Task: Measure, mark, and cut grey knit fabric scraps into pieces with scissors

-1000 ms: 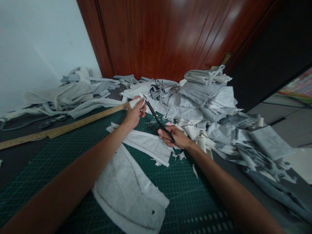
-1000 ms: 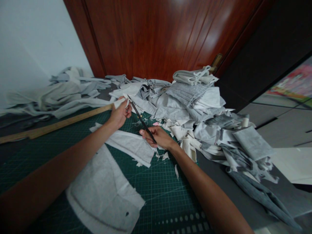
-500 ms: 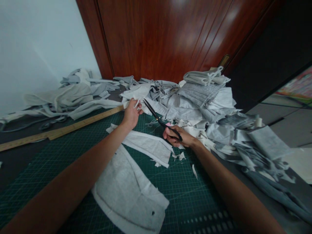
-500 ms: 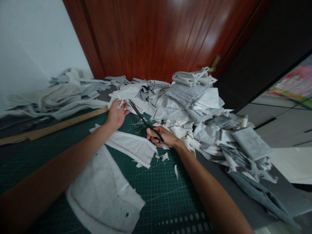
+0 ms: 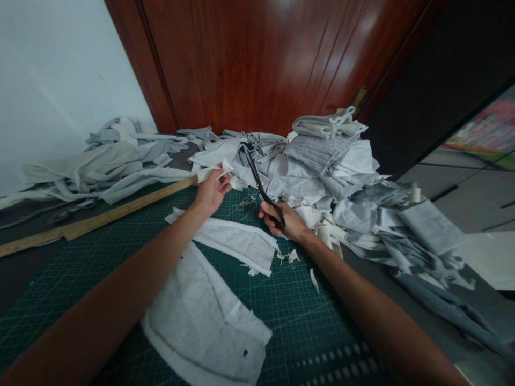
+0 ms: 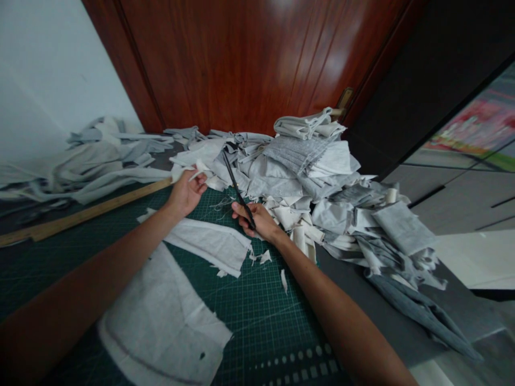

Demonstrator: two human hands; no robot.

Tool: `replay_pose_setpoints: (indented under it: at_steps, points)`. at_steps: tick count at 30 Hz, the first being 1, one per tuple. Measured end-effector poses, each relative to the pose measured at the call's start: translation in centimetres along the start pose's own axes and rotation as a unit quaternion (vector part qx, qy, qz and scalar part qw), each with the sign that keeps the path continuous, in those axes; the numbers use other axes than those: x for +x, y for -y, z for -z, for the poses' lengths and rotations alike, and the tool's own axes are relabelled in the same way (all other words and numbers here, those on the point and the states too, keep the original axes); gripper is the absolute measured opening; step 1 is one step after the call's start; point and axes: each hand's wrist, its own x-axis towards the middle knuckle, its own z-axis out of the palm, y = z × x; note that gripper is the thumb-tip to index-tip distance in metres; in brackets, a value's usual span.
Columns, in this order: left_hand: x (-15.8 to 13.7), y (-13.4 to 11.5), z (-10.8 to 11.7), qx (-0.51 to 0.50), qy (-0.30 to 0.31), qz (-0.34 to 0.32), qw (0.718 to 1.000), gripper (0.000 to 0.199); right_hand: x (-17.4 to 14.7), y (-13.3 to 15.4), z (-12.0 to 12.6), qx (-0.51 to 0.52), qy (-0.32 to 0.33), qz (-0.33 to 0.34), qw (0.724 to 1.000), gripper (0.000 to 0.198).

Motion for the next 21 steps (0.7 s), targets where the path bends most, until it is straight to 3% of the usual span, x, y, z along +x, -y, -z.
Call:
replay_pose_setpoints:
  at_steps: [7,10,14,21]
  points:
    - [-0.4,0.3,0.0,0.029,0.029,0.032,0.999,0.018,0.2,0.0,-0.5,0.013,-0.039,-0.002,0.999,0.068]
    - [-0.7,0.3,0.2,0.039,0.079,0.047,0.995,0.012,0.4,-0.3,-0.4,0.033,-0.055,0.003,0.998,0.068]
    - [-0.8,0.6,0.5,0.059,0.165,0.066,0.982,0.021,0.6,-0.5,-0.4,0.048,-0.066,0.019,0.997,0.068]
    - [-0.6,1.7,0.7,0.118,0.202,0.069,0.970,0.036,0.6,-0.7,-0.6,0.028,-0.089,0.033,0.995,0.065]
